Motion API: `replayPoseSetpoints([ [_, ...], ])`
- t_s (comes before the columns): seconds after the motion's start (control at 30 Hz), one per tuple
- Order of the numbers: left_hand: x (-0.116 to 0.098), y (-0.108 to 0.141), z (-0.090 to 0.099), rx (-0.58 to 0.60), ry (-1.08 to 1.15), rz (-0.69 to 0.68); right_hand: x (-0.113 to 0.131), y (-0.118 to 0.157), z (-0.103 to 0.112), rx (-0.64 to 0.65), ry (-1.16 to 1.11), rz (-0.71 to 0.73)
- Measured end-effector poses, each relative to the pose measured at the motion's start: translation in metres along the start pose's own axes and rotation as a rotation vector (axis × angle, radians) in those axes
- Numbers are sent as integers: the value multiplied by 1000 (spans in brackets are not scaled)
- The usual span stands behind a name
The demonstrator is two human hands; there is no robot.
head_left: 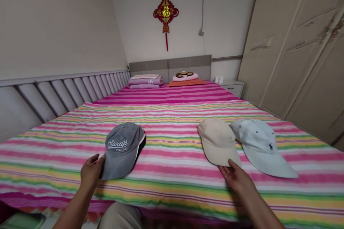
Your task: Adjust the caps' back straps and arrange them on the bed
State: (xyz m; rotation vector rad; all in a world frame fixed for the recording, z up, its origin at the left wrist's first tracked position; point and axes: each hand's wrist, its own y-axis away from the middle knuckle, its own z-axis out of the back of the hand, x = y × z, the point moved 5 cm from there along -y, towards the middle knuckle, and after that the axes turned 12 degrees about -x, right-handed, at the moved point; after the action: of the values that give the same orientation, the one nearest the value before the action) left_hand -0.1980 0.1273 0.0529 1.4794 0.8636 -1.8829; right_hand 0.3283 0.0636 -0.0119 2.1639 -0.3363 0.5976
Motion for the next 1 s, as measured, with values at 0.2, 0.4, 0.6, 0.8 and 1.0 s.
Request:
replayPoseSetpoints([
  [0.2, -41, 70, -30, -43, -712, -981, -16, 16, -2, 66, 5, -80],
  [0.4, -8, 51, -45, 88, -772, -732, -22, 24, 9, 58, 21, -76],
  [0.6, 1, 31, -22, 165, -845, -402, -24, 17, 20, 63, 35, -59],
  [0.8, -11, 70, -21, -79, -931, -638, -27, 15, 21, 84, 25, -51],
  [1.0, -4, 105, -45, -36, -949, -889, -28, 17, 21, 85, 30, -49],
])
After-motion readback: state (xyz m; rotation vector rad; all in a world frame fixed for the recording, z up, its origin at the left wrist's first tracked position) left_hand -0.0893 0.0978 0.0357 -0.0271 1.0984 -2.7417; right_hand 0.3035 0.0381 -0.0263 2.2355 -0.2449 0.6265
